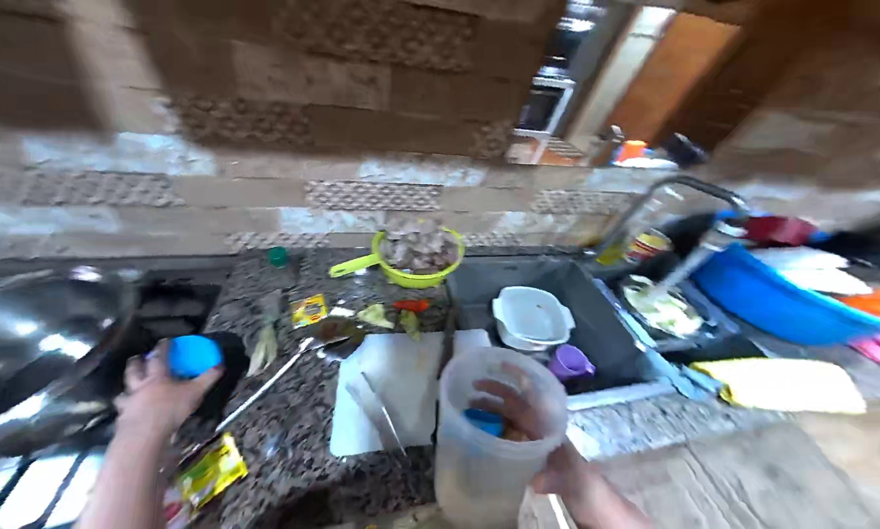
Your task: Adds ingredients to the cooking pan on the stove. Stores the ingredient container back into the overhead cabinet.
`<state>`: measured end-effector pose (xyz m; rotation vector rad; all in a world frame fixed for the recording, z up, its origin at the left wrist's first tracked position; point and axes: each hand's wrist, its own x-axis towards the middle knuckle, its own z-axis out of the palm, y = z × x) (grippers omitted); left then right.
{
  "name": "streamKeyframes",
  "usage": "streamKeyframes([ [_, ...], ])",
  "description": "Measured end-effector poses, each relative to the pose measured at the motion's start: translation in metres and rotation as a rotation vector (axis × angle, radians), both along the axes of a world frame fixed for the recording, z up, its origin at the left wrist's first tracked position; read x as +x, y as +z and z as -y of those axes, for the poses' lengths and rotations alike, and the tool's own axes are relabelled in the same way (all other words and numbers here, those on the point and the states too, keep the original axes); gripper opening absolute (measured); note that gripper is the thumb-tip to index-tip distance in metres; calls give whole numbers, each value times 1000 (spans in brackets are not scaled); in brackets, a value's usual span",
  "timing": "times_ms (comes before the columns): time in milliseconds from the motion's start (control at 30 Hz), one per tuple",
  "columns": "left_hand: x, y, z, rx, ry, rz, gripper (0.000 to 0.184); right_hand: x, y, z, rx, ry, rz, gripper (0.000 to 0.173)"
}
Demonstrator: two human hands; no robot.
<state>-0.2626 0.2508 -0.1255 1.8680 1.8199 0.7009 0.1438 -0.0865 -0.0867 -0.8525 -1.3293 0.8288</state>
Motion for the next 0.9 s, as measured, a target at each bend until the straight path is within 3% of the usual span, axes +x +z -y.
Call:
streamKeyframes([
  [67, 15, 53, 27, 34, -175, 306, 93, -8, -2, 0, -31, -5, 25, 114],
  [167, 62, 118, 76, -15, -770, 529, 96, -28, 2, -2, -98, 48, 57, 114],
  [267, 129, 169, 129, -80, -1378, 246, 93, -50, 17, -4, -175, 106, 25, 113],
  [333, 157, 182, 150, -59, -1578, 41, 93, -55, 26, 0, -210, 103, 15, 109],
  [467, 176, 190, 164, -123, -1673, -210, 97, -47, 24, 9, -243, 130, 16, 112],
  [533, 180, 190, 175, -121, -1615, -262, 104, -42, 29, 12, -268, 131, 24, 113],
  [633, 192, 192, 195, -139, -1462, -355, 102, -35, 33, 19, -312, 81, 26, 113],
  [767, 202, 190, 209, -159, -1395, -393, 98, -28, 34, 29, -325, 38, 66, 112],
  [900, 203, 183, 205, -4, -1579, -276, 92, -10, 29, 29, -252, 149, 61, 104],
])
